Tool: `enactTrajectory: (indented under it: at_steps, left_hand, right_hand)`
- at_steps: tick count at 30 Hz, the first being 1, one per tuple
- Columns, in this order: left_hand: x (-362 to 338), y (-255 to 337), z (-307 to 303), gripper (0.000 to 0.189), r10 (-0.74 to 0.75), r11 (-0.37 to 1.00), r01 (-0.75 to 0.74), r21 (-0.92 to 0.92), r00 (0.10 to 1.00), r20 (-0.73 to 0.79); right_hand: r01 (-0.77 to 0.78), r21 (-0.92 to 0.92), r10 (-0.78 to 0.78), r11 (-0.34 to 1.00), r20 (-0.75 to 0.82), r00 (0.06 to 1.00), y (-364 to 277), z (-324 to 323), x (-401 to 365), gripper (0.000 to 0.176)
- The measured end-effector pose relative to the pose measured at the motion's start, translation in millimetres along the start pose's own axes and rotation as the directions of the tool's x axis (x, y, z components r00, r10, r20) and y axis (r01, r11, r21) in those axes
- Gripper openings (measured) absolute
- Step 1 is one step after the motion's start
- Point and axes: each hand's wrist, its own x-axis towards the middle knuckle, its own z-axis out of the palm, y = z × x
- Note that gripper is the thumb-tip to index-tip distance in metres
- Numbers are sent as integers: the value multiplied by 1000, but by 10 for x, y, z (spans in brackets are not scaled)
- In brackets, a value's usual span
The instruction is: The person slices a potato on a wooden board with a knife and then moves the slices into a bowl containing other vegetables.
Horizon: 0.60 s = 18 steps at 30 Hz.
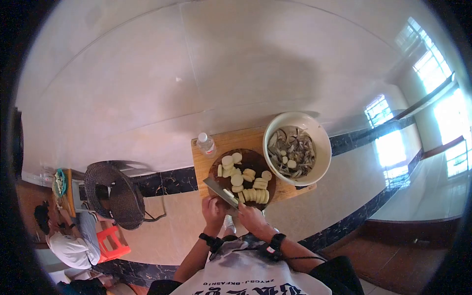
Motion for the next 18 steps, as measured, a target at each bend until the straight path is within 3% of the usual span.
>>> enactTrajectory:
  at_steps: [1, 4, 8, 15, 18]
  left_hand:
    - [158, 172, -124, 23, 47, 998, -49, -30, 997, -56]
    - [417, 480, -300, 24, 161, 987, -157, -45, 981, 105]
    - [548, 429, -260, 18, 162, 968, -239, 73, 821, 548]
    - [592, 246, -176, 12, 83, 973, -205, 107, 743, 664]
    - [640, 150, -89, 13, -47, 964, -154, 217, 704, 709]
  right_hand:
    - [2, -40, -2, 999, 13, 1000, -22, -21, -1, 23]
    - [49, -157, -40, 986, 58, 998, -137, -101, -15, 22]
    - [129, -250, -99, 960, 130, 987, -210, -133, -20, 18]
    - [165, -284, -101, 944, 224, 969, -222, -139, 15, 22]
    - [180, -304, -104, 936, 251, 962, -223, -146, -2, 21]
